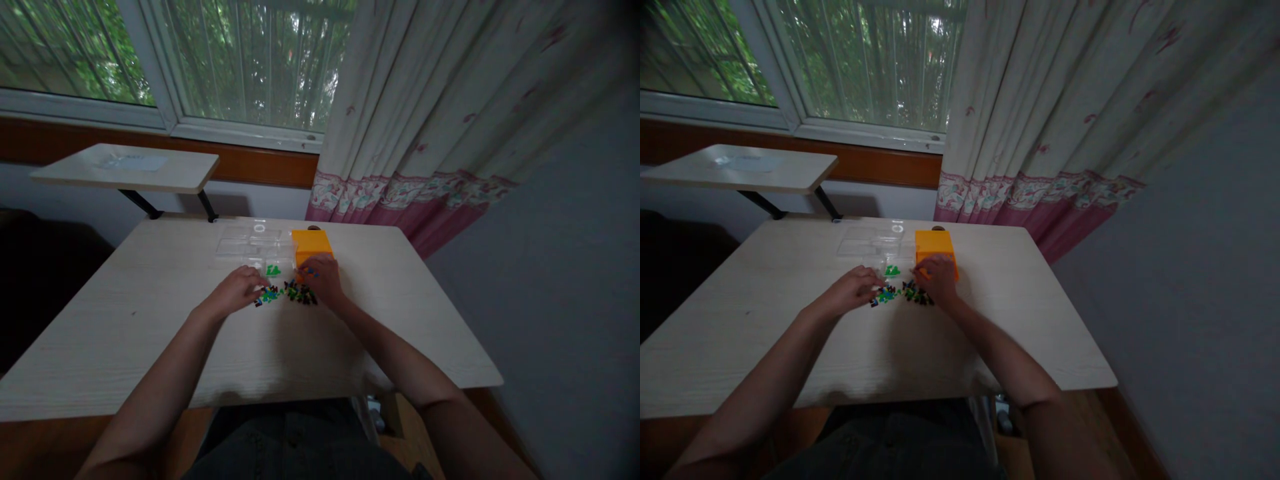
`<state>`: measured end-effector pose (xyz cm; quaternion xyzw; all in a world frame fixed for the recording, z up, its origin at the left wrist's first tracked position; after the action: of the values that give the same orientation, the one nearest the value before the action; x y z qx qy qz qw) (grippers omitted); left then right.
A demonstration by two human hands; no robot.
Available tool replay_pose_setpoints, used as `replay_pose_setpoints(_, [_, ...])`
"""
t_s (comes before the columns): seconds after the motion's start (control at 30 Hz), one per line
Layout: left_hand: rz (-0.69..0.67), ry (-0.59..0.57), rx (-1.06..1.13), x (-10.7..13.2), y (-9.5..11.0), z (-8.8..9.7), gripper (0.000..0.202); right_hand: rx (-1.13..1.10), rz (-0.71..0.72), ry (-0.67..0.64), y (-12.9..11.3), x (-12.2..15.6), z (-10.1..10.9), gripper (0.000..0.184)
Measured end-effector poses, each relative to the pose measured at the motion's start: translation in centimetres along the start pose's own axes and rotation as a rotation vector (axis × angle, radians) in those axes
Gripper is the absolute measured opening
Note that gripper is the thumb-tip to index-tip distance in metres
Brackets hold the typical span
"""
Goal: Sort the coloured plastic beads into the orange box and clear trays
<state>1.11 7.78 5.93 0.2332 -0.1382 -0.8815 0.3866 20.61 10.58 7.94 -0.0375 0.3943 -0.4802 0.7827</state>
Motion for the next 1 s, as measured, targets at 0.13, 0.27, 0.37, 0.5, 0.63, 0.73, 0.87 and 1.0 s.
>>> replay_pose_setpoints(0.13, [0.020,-0.049,0.054,0.4,-0.1,0.2,0.019,0.027,-0.017,0.018,-0.5,-2.4,-0.5,0.020])
replay_pose_setpoints(0.27, [0.038,-0.073,0.015,0.4,-0.2,-0.4,0.016,0.074,-0.016,0.110,-0.5,-3.7,-0.7,0.018])
replay_pose_setpoints(0.37, [0.026,-0.084,-0.041,0.3,0.3,-0.9,0.017,0.093,-0.001,0.091,-0.7,-4.0,-1.3,0.015])
replay_pose_setpoints(0.5, [0.027,-0.096,-0.119,0.2,0.6,-1.1,0.020,0.016,0.151,-0.218,-3.2,-2.2,-4.1,0.017])
replay_pose_setpoints(0.63, [0.052,-0.085,-0.146,0.3,0.6,-0.8,0.018,0.011,0.352,-0.464,-6.1,1.7,-6.1,0.021])
replay_pose_setpoints(0.73, [0.067,-0.093,-0.159,0.3,0.6,-0.9,0.019,0.072,0.377,-0.464,-6.5,3.0,-6.3,0.023])
replay_pose_setpoints(0.87, [0.062,-0.081,-0.152,0.3,0.3,-1.3,0.016,0.107,0.364,-0.442,-6.2,3.3,-6.4,0.015])
replay_pose_setpoints(1.0, [0.044,-0.069,-0.123,0.2,-0.1,-2.3,0.011,0.118,0.340,-0.419,-5.7,3.3,-6.2,0.008])
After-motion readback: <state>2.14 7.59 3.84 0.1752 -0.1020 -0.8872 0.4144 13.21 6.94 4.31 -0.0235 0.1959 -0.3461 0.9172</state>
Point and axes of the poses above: each hand's wrist, its own x-axis away from the middle knuckle, its own z-axis out of the back of the hand, y = z × x, the point moved 9 cm from there along -x, towards the middle knuckle, and after that the axes turned 4 degrees about y, right-handed, at the moved point
